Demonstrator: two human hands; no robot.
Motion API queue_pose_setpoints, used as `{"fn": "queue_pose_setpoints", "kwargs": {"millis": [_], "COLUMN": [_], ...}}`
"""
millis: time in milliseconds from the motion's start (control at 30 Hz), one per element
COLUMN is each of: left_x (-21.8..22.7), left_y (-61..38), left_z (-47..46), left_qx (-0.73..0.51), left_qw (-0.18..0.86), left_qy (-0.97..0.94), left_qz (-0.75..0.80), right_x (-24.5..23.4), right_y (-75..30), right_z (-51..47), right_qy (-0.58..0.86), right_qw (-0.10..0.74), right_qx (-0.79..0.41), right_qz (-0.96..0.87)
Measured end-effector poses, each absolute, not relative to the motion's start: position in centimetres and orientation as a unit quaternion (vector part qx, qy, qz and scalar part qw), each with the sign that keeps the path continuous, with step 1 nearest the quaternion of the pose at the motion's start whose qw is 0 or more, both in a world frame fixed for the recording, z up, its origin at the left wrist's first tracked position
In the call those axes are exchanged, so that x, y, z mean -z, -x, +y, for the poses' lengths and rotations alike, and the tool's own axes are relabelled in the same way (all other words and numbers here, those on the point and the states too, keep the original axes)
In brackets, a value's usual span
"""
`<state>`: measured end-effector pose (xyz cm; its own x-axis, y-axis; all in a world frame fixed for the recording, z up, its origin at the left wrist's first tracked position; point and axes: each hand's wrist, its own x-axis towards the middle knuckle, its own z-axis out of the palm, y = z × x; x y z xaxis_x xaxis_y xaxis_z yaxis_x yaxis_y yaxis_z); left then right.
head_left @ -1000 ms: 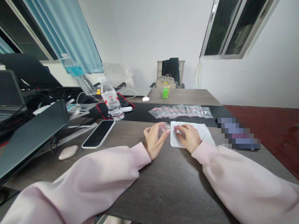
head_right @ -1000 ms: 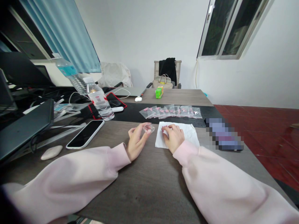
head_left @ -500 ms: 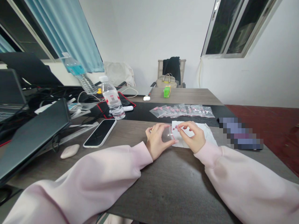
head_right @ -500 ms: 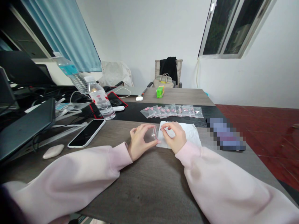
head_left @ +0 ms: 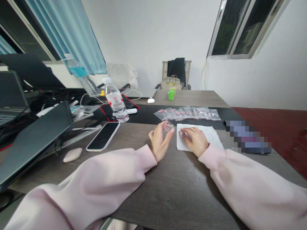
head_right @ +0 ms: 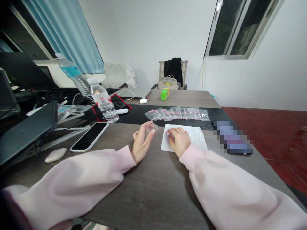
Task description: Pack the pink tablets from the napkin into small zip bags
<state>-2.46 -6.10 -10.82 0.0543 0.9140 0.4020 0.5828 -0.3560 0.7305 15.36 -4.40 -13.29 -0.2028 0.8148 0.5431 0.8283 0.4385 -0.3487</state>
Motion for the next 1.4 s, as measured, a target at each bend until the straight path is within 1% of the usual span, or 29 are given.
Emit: {"fn": "queue_pose_setpoints", "kwargs": {"millis": [67,167,333,433,567,667,767,867,933,1033,1133,1200,1300,1400], "left_x": [10.8,10.6,10.2,10.1,10.2,10.4,10.6,10.7,10.6,10.6,10.5,10.6,10.7,10.6], "left_y": [2.4,2.4,2.5,2.5,2.5,2.4,2.4,2.4,2.4,2.3,2.3,2.3,2.4,2.5], "left_z": [-6.0,-6.1,-6.4,-6.5,-6.4,-6.1,-6.0,-6.0,-6.0,-5.9,-5.7,-5.7,-5.7,-5.9], "left_qx": [-0.435,-0.420,-0.362,-0.352,-0.356,-0.367,-0.385,-0.392,-0.400,-0.427,-0.443,-0.445,-0.449,-0.448], "left_qw": [0.195,0.193,0.203,0.204,0.205,0.234,0.251,0.245,0.239,0.239,0.254,0.261,0.261,0.245], "left_qy": [-0.697,-0.713,-0.759,-0.768,-0.765,-0.763,-0.762,-0.758,-0.747,-0.717,-0.698,-0.696,-0.698,-0.710], "left_qz": [0.535,0.527,0.503,0.495,0.497,0.478,0.455,0.460,0.474,0.496,0.502,0.500,0.493,0.485], "right_x": [13.3,13.1,13.3,13.4,12.2,11.0,10.7,11.5,12.4,13.6,13.9,13.8,13.5,13.5], "right_y": [-15.4,-15.3,-15.3,-15.3,-14.9,-14.4,-14.3,-14.6,-14.9,-15.1,-15.0,-15.1,-15.3,-15.6], "right_z": [-4.5,-4.6,-4.3,-4.1,-4.9,-5.8,-6.0,-5.4,-4.9,-4.5,-4.6,-4.6,-4.5,-4.3], "right_qy": [0.552,0.568,0.591,0.573,0.464,0.400,0.375,0.400,0.424,0.458,0.462,0.453,0.445,0.469], "right_qw": [0.313,0.298,0.323,0.386,0.518,0.539,0.529,0.498,0.442,0.332,0.271,0.266,0.287,0.308], "right_qx": [0.006,0.004,-0.010,-0.026,-0.024,-0.034,-0.035,-0.011,0.002,0.014,0.019,0.023,0.030,0.030], "right_qz": [-0.773,-0.767,-0.739,-0.722,-0.718,-0.740,-0.761,-0.770,-0.790,-0.824,-0.844,-0.851,-0.848,-0.827]}}
